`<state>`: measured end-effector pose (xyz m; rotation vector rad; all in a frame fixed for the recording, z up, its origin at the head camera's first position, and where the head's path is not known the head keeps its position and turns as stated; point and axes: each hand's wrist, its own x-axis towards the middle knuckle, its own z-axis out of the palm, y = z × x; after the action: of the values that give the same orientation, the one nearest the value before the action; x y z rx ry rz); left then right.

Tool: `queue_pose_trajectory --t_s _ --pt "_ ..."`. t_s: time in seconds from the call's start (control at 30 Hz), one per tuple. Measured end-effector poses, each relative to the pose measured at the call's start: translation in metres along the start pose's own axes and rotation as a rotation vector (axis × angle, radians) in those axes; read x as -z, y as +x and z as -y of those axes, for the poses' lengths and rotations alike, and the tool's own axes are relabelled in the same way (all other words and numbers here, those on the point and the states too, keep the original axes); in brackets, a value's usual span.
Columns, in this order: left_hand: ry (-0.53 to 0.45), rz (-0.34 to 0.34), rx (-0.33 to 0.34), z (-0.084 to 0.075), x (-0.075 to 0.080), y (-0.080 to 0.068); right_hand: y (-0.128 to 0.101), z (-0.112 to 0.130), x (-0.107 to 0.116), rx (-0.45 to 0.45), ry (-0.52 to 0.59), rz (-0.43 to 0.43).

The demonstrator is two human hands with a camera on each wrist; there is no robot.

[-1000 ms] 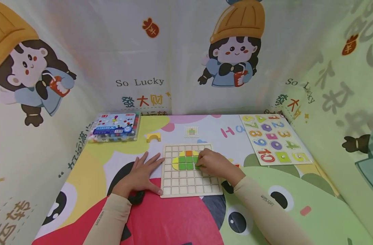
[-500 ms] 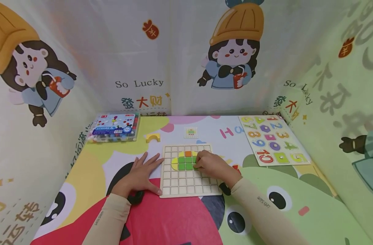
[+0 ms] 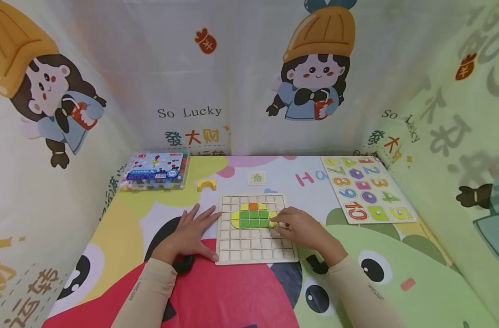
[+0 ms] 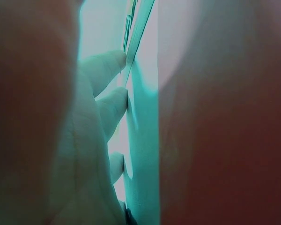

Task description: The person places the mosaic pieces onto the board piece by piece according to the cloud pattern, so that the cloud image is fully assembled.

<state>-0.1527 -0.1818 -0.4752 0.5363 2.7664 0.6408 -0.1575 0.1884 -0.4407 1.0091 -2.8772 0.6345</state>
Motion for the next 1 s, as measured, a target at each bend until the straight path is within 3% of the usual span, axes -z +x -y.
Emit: queue_pose_trajectory --t_s 0.2,0.37,0.57,0.7,0.83,1.0 --pt "0.014 -0.006 0.004 -0.002 0.001 0.002 -0.034 -0.028 0.008 -0.062 0.078 -0.186" --pt "0.038 -0.003 0.01 0.001 -0.001 0.002 -0.05 -0.05 0.014 -0.084 0.099 -0.256" --pt "0.043 -0.007 0.01 -0.001 0.0 0.003 -0.06 -0.066 0.019 -0.212 0.046 -0.219" --pt "0.039 -0.008 0.009 -0.003 0.0 0.002 -0.061 -0.073 0.015 -0.313 0.01 -0.145" --pt "0.028 -0.005 0.011 -0.005 -0.001 0.001 -0.06 -0.076 0.01 -0.359 -0.013 -0.112" --pt "0.025 -0.001 0.015 -0.005 -0.004 0.001 -0.06 -0.075 0.003 -0.378 -0.031 -0.133"
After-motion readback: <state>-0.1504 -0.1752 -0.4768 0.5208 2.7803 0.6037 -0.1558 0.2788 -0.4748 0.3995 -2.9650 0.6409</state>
